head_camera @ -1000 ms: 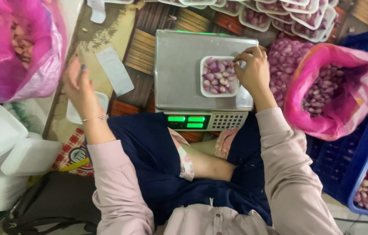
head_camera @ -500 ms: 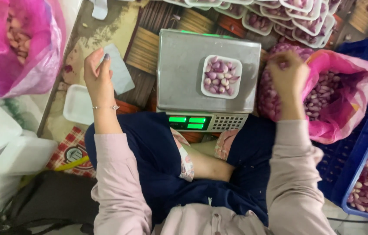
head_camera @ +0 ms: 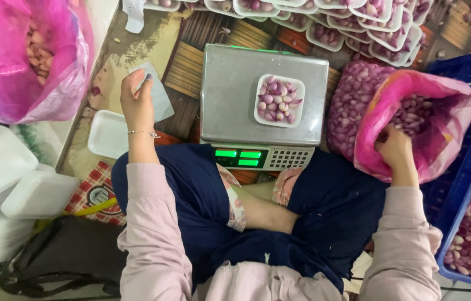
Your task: The person weighs small purple onions on a digital scale and places them into white plastic trays, then stacks the trays on the floor.
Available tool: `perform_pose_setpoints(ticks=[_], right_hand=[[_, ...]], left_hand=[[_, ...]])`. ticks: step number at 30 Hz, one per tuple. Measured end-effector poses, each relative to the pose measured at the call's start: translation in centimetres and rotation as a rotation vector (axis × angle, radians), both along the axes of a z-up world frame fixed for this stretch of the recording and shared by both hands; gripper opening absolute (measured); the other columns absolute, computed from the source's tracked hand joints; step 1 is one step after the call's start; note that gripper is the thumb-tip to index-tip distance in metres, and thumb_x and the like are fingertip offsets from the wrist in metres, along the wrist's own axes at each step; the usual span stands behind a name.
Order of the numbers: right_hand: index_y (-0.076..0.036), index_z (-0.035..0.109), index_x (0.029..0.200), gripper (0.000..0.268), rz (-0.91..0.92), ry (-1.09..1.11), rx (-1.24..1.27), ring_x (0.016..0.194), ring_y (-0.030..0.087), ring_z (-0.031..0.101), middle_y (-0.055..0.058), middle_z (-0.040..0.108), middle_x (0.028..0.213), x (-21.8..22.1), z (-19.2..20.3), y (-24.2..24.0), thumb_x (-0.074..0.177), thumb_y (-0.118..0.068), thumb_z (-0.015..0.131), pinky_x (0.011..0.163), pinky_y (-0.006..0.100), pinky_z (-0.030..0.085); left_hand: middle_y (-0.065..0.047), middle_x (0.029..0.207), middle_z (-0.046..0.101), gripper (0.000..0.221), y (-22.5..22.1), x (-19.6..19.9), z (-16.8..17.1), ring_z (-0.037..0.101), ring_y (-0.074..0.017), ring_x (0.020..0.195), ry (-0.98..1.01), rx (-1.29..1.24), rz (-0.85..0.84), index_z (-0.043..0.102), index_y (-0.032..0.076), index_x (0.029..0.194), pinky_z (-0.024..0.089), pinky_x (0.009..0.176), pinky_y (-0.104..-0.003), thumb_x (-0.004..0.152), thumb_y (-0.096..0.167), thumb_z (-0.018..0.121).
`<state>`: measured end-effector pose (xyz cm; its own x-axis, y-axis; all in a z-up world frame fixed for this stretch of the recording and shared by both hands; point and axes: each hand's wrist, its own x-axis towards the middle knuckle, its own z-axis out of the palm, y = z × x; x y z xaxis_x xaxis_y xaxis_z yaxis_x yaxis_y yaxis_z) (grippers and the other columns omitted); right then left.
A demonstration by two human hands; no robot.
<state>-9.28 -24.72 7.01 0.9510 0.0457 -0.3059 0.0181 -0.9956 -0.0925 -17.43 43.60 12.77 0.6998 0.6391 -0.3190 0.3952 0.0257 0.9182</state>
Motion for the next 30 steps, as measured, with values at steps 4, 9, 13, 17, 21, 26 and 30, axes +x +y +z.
perform_pose_setpoints(ticks=[4,9,13,17,21,26,30], right_hand=[[-0.010,0.071,0.107,0.038,-0.122,-0.057,0.060,0.095,0.041,0.070,0.016,0.076,0.096,-1.8,2.3,0.8,0.070,-0.020,0.069,0.082,0.046,0.050],[-0.019,0.075,0.100,0.031,-0.336,-0.258,0.149,0.089,0.021,0.072,0.000,0.076,0.089,-1.8,3.7,1.5,0.078,-0.036,0.087,0.082,0.034,0.051],[-0.019,0.075,0.094,0.021,-0.232,-0.453,0.094,0.092,0.027,0.068,0.001,0.075,0.090,-2.2,4.2,1.7,0.077,-0.032,0.081,0.082,0.040,0.049],[-0.012,0.066,0.098,0.021,-0.310,-0.780,0.433,0.076,0.015,0.062,0.002,0.070,0.090,-3.2,9.9,9.3,0.084,-0.010,0.082,0.072,0.028,0.053],[-0.005,0.073,0.101,0.028,-0.036,-0.653,0.580,0.087,0.036,0.072,0.017,0.070,0.089,-3.1,10.6,18.7,0.075,0.000,0.079,0.081,0.041,0.057],[-0.019,0.077,0.107,0.033,0.018,-0.351,0.659,0.084,0.024,0.075,0.004,0.073,0.089,-2.4,6.3,26.5,0.075,-0.012,0.084,0.076,0.035,0.060],[-0.011,0.074,0.115,0.038,-0.076,-0.455,0.680,0.090,0.032,0.072,0.011,0.069,0.099,-3.0,6.6,27.6,0.079,-0.009,0.084,0.076,0.040,0.061]], left_hand=[[-0.006,0.132,0.066,0.037,0.2,0.1,-2.5,0.063,-0.0159,0.122,-0.070,0.079,-0.012,0.066,0.013,0.123,0.047,0.106,-0.032,0.094,0.036,0.063],[-0.003,0.135,0.064,0.038,0.2,0.3,-2.2,0.062,-0.0201,0.119,0.012,-0.008,0.024,0.065,0.021,0.123,0.054,0.090,-0.033,0.091,0.041,0.064],[-0.004,0.136,0.063,0.039,0.1,0.5,-2.1,0.061,-0.0200,0.121,0.019,0.012,0.006,0.064,0.019,0.125,0.053,0.090,-0.031,0.092,0.041,0.063],[-0.004,0.138,0.062,0.039,0.1,0.4,-2.0,0.061,-0.0215,0.122,0.028,-0.002,0.001,0.063,0.020,0.125,0.053,0.094,-0.035,0.092,0.041,0.063],[-0.008,0.127,0.064,0.030,0.2,0.5,-4.8,0.061,-0.0198,0.113,-0.058,0.067,0.022,0.066,0.022,0.124,0.056,0.093,-0.036,0.097,0.033,0.073],[-0.008,0.132,0.061,0.031,0.8,0.1,-5.0,0.061,-0.0232,0.119,-0.038,0.056,-0.004,0.064,0.022,0.127,0.055,0.097,-0.040,0.100,0.036,0.072],[-0.009,0.131,0.062,0.033,-0.3,0.1,-3.4,0.061,-0.0233,0.119,-0.051,0.040,0.046,0.065,0.022,0.126,0.055,0.098,-0.040,0.098,0.036,0.074]])
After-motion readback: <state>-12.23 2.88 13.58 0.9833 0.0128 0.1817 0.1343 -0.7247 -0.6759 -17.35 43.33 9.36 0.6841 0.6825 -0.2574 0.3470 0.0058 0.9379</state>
